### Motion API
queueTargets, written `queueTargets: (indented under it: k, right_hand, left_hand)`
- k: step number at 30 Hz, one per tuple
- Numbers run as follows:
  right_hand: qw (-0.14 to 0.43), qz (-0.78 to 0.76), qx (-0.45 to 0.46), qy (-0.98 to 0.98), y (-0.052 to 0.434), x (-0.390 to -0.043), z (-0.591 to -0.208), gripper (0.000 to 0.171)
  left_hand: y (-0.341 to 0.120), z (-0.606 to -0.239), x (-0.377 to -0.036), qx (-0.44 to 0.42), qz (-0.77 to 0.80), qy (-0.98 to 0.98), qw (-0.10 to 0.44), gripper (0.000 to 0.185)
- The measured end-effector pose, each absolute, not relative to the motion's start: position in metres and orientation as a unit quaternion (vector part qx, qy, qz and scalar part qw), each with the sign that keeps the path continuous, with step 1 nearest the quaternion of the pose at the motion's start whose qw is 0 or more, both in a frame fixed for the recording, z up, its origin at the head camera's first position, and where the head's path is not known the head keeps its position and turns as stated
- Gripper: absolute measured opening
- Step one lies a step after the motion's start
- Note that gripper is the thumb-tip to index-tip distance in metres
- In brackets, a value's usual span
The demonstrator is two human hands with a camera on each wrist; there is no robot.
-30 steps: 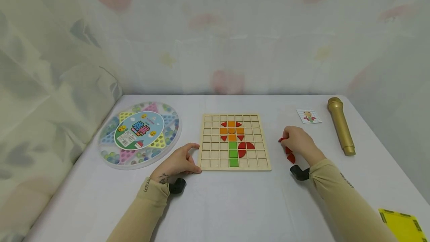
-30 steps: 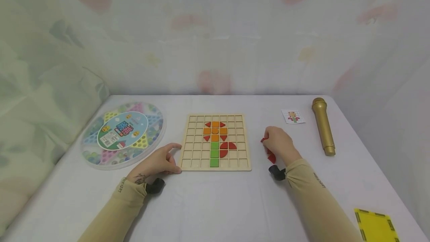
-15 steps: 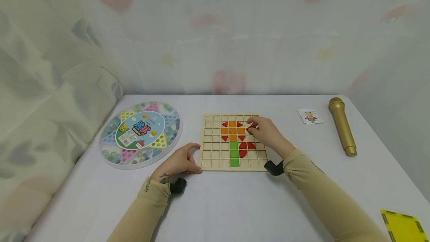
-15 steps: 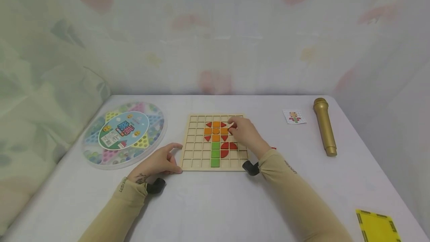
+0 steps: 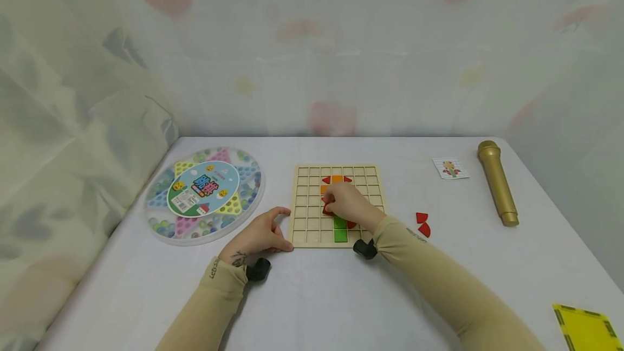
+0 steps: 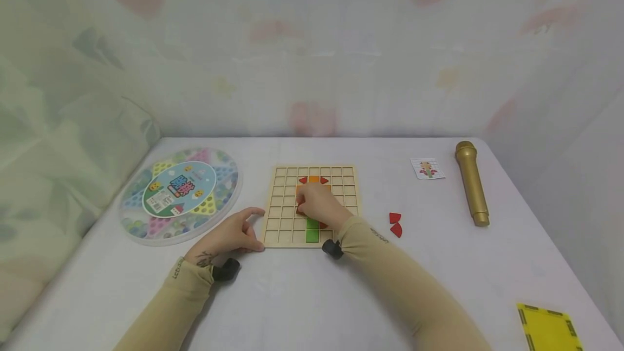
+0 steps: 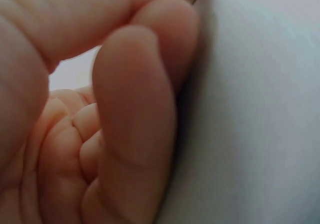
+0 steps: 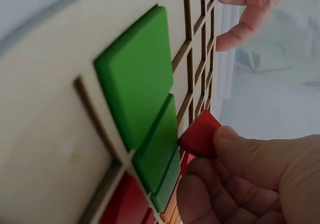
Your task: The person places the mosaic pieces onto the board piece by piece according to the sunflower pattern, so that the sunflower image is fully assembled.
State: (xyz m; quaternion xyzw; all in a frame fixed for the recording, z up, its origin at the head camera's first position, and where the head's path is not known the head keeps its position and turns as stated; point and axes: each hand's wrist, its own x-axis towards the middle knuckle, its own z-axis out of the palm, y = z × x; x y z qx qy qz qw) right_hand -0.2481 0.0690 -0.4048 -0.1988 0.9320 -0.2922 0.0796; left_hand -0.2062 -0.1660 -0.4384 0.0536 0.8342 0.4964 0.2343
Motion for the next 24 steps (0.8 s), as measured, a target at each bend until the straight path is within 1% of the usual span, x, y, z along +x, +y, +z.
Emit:
queueTargets:
  k: [11,24]
  right_hand:
    - [0.101,-0.233,-0.220,0.942,0.059,-0.253,-0.408,0.009]
    - [0.076,-0.186,-0.234,0.951,0.051,-0.251,-0.407,0.008]
  left_hand:
    - [-0.165,-0.438,-0.206,0.047,0.498,0.833,0.235,0.082]
    - [-0.166,-0.438,-0.208,0.054,0.483,0.843,0.233,0.082]
